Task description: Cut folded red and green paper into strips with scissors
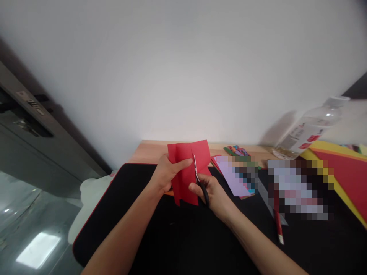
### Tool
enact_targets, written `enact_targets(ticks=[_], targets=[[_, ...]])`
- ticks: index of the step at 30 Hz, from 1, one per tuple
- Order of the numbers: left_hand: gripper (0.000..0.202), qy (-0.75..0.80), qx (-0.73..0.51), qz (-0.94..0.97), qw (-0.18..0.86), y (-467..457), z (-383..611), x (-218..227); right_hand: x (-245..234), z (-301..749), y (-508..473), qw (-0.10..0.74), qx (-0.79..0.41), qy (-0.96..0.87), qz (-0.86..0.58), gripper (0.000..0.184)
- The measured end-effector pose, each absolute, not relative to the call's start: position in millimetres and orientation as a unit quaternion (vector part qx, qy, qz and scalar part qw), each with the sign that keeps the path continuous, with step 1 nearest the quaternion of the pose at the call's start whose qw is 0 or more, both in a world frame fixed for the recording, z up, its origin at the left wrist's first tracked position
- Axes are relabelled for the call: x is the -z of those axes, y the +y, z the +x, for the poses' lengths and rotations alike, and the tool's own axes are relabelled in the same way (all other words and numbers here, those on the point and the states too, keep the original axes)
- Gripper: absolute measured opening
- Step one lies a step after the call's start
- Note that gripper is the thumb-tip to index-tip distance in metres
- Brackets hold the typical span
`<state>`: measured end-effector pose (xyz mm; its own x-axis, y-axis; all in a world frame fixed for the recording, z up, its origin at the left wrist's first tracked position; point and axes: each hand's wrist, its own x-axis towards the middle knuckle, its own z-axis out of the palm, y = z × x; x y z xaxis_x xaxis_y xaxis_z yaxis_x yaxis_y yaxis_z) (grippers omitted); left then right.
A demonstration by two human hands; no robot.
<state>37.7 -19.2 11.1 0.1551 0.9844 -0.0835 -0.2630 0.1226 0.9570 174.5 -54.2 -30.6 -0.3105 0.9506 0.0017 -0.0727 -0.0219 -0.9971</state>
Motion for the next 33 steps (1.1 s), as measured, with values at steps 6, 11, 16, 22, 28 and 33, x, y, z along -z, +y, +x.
enact_targets(ticks=[6,11,16,22,28,33], targets=[[0.020,0.414,-0.505,0.433,0.621,-20.1,38.6,-10.3,32.1,173.0,-54.5,0.440,-0.595,-0.540,-0.400,0.048],[0.021,0.417,-0.503,0.434,0.621,-19.5,38.6,-9.7,32.3,171.6,-55.6,0.440,-0.611,-0.525,-0.396,0.048],[0.020,0.421,-0.501,0.432,0.621,-18.0,37.7,-8.4,32.6,171.2,-56.0,0.439,-0.624,-0.510,-0.397,0.049],[0.023,0.435,-0.502,0.426,0.614,-16.9,37.3,-7.4,29.7,172.8,-56.0,0.424,-0.626,-0.531,-0.383,0.046],[0.021,0.409,-0.580,0.400,0.581,-9.2,27.9,-7.6,12.7,176.0,-58.5,0.424,-0.556,-0.602,-0.385,0.038],[0.018,0.329,-0.605,0.419,0.591,-11.2,24.4,-17.6,4.1,191.6,-50.2,0.658,-0.351,-0.507,-0.434,0.024]])
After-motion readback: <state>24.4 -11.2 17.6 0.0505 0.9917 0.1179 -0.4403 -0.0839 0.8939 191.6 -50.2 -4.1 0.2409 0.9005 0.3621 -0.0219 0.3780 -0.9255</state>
